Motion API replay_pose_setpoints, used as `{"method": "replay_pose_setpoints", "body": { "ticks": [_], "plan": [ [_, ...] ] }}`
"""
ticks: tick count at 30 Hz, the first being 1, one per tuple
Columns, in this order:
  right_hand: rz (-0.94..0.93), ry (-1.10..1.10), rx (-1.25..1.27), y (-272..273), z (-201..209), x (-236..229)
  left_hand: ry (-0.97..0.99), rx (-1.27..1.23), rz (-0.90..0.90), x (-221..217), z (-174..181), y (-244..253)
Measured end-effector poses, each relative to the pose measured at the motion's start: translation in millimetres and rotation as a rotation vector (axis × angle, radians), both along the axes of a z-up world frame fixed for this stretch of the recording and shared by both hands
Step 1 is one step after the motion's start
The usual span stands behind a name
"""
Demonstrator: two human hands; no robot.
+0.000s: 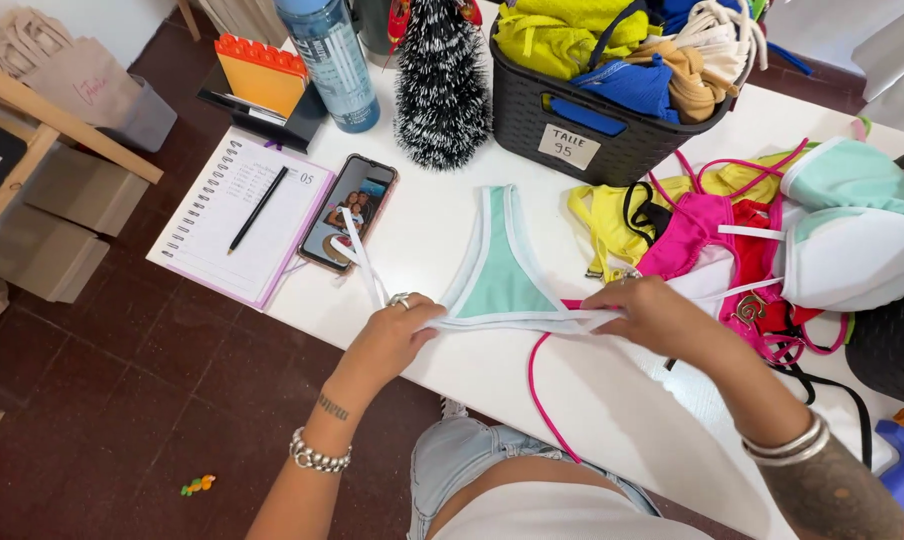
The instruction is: Sorting and folding various colorful swimwear items into organized storage baskets on a workspace table.
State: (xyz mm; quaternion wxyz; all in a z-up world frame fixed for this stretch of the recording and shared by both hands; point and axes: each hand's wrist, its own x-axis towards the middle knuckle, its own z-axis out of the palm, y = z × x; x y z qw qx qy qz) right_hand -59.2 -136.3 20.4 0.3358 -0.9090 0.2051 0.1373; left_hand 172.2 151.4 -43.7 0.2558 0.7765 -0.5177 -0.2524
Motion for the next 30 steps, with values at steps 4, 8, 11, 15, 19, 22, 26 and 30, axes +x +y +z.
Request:
{"method": "replay_pose_setpoints", "body": {
  "ticks": [4, 8, 11, 15, 19, 22, 26, 30],
  "plan": [
    [0.096, 0.181, -0.029, 8.0, 45.7, 45.5, 0.083, -0.028, 0.057, 4.7, 19.3, -4.4],
    [0.276, 0.109, 0.031, 12.7, 18.5, 100.6, 0.189, -0.223, -0.047, -3.7, 15.4, -33.5],
    [0.335, 0.079, 0.095, 6.5, -40.0, 129.6, 0.213, -0.351, -0.135, -13.7, -2.5, -66.7],
    [0.285, 0.147, 0.306, -15.2, -100.2, 138.3, 0.246, -0.359, -0.187, -19.2, -40.9, -96.4],
    [0.357, 0.131, 0.428, -39.2, -52.6, 153.3, 0.272, -0.301, -0.135, -20.8, -46.7, -101.5],
    [0.132, -0.175, 0.127, -51.4, -65.9, 167.5, 0.294, -0.248, -0.089, -22.5, -44.0, -104.2],
    [-0.072, -0.333, -0.230, -50.4, -112.8, 185.0, 0.204, -0.231, 0.004, -25.8, -39.6, -104.3],
    [0.020, -0.717, -0.074, -20.4, -82.7, 144.3, 0.016, -0.283, 0.176, -34.1, -10.1, -97.4]
  ]
}}
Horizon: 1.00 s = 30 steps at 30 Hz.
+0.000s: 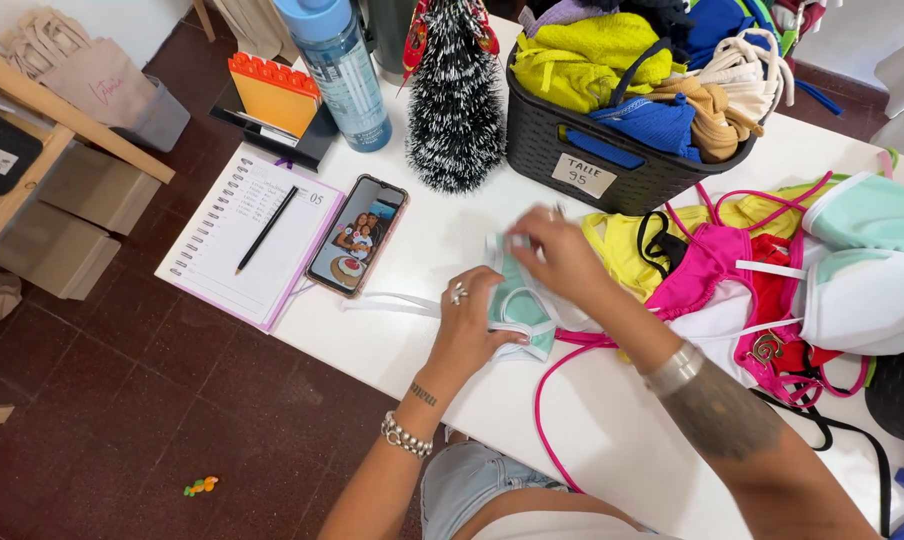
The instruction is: Sorting and folding various colorful swimwear items into organized storage baskets on a workspace table.
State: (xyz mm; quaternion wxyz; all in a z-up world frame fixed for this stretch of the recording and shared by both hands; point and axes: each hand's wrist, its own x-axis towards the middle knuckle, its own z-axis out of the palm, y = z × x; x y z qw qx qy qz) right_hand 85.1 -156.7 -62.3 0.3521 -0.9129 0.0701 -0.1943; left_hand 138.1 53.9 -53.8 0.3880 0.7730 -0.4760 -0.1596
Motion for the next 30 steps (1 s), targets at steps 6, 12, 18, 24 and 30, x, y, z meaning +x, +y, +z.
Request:
{"method": "replay_pose_setpoints", "body": {
  "ticks": [6, 12, 18, 24, 30],
  "plan": [
    [0.298, -0.118, -0.233, 64.4, -7.8, -92.6, 0.261, -0.062, 0.122, 3.4, -18.9, 14.9],
    [0.237, -0.035, -0.351, 69.5, -26.4, -110.4, 0.090, 0.005, -0.372, 16.3, 2.1, 47.8],
    [0.019, 0.034, -0.105, 75.0, -29.6, -120.4, -0.083, -0.223, -0.286, 17.0, -33.9, 21.9],
    [-0.135, -0.038, 0.296, 65.8, 63.4, -181.2, 0.586, 0.025, -0.411, -51.0, 39.3, -11.2],
    [-0.975, 0.101, 0.169, -50.0, -64.0, -298.4, 1.031, 0.310, -0.085, -98.9, 66.1, -45.1]
  ]
}}
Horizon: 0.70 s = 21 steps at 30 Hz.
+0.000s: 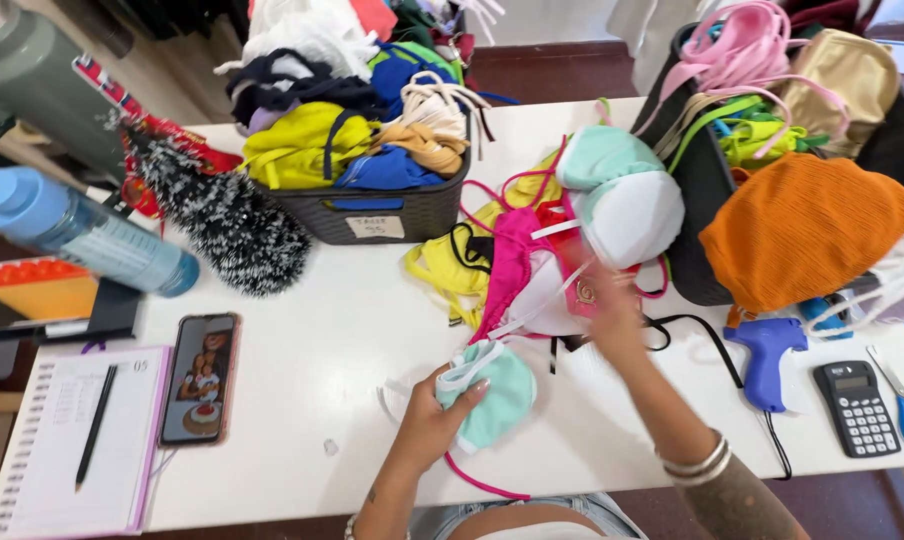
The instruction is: Sorting and folding various colorful swimwear items into organized storage baskets on a workspace table.
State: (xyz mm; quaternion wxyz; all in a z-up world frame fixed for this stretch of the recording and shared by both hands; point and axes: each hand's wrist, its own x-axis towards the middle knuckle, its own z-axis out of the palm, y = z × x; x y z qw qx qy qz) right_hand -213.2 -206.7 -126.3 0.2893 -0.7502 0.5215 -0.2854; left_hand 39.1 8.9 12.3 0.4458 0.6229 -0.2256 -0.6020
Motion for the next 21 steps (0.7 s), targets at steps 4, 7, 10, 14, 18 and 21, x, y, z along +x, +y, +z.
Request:
{"method": "replay_pose_setpoints", "body": {
  "ticks": [4, 7, 10, 14, 18, 21],
  "plan": [
    [-0.475, -0.579, 0.158, -24.3, 92.7, 0.4, 0.028, 0.027, -0.008, -2.1, -0.5, 2.6],
    [-0.451, -0.711, 0.293, -45.4, 91.8, 0.4, 0.001, 0.042, -0.027, -1.0, -2.5, 3.2],
    [-0.530, -0.651, 0.306, -43.3, 110.8, 14.5, -0.008, 0.051, -0.013, 2.7, -0.7, 4.8],
    [-0.386, -0.410, 0.067, -26.7, 110.0, 16.1, 0.048, 0.028, 0.068, 11.9, -7.5, 13.4],
    [0.383, -0.191, -0.200, 44.3, 141.6, 31.1, 0.071, 0.087, 0.190, 25.2, -22.1, 25.1],
    [0.585, 0.183, -0.113, 67.6, 116.2, 29.7, 0.071, 0.065, 0.242, 36.1, -24.0, 30.1]
  ]
}}
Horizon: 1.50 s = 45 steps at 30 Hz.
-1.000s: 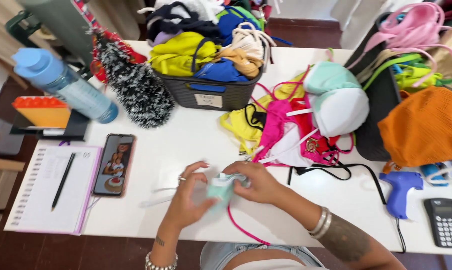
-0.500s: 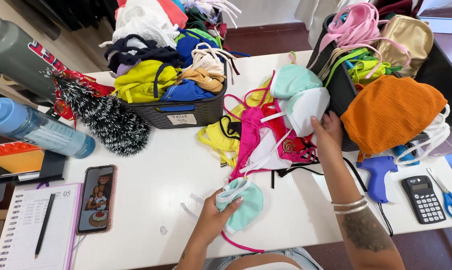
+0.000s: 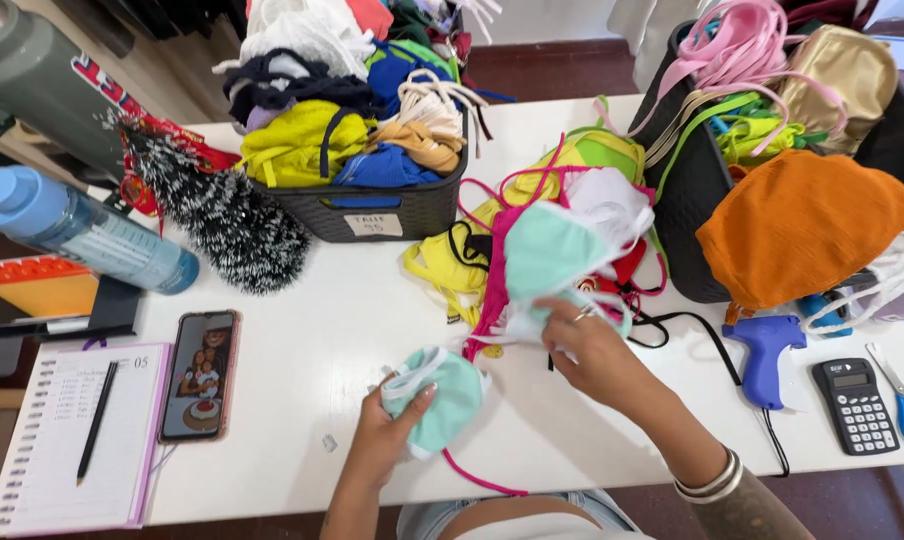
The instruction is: Sorting and folding various colorful swimwear items into organized storage baskets on a workspace table.
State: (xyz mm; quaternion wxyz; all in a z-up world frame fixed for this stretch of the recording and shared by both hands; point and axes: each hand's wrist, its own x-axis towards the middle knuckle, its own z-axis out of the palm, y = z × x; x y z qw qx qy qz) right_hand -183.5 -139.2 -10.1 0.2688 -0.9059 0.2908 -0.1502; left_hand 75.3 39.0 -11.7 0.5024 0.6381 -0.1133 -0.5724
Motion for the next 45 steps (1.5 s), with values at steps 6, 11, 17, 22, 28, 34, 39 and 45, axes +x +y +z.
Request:
{"method": "replay_pose_setpoints", "body": {
  "ticks": [6, 11, 17, 22, 28, 34, 39, 45],
  "plan": [
    [-0.203, 0.279, 0.203, 23.1, -22.5, -7.4, -0.085, 0.026, -0.018, 6.3, 12.7, 4.3],
    [-0.384, 0.141, 0.212, 21.4, -51.0, -1.6, -0.214, -0.009, -0.150, 6.0, 10.0, 4.7],
    [-0.750, -0.552, 0.920, -18.4, -44.9, 17.3, -0.227, -0.063, -0.253, -0.5, 26.1, -1.6],
    [-0.529, -0.772, 1.123, -27.0, 23.6, 28.7, -0.174, -0.080, -0.233, 2.1, 26.0, 1.7],
    [-0.237, -0.903, 0.998, -32.4, 90.5, 36.8, -0.119, -0.184, -0.232, 11.5, 5.5, 5.1],
    [-0.250, -1.265, 0.874, -21.9, 208.0, 71.6, -0.114, -0.253, -0.274, 8.3, 9.3, -5.1],
    [-0.360, -1.777, 0.681, -32.6, 224.7, 69.6, -0.099, -0.287, -0.266, 12.7, 13.5, -3.3],
    [-0.648, -1.315, 0.200, -90.4, 6.1, 20.9, 0.040, -0.121, -0.137, 22.1, 6.7, 5.6]
  ]
}}
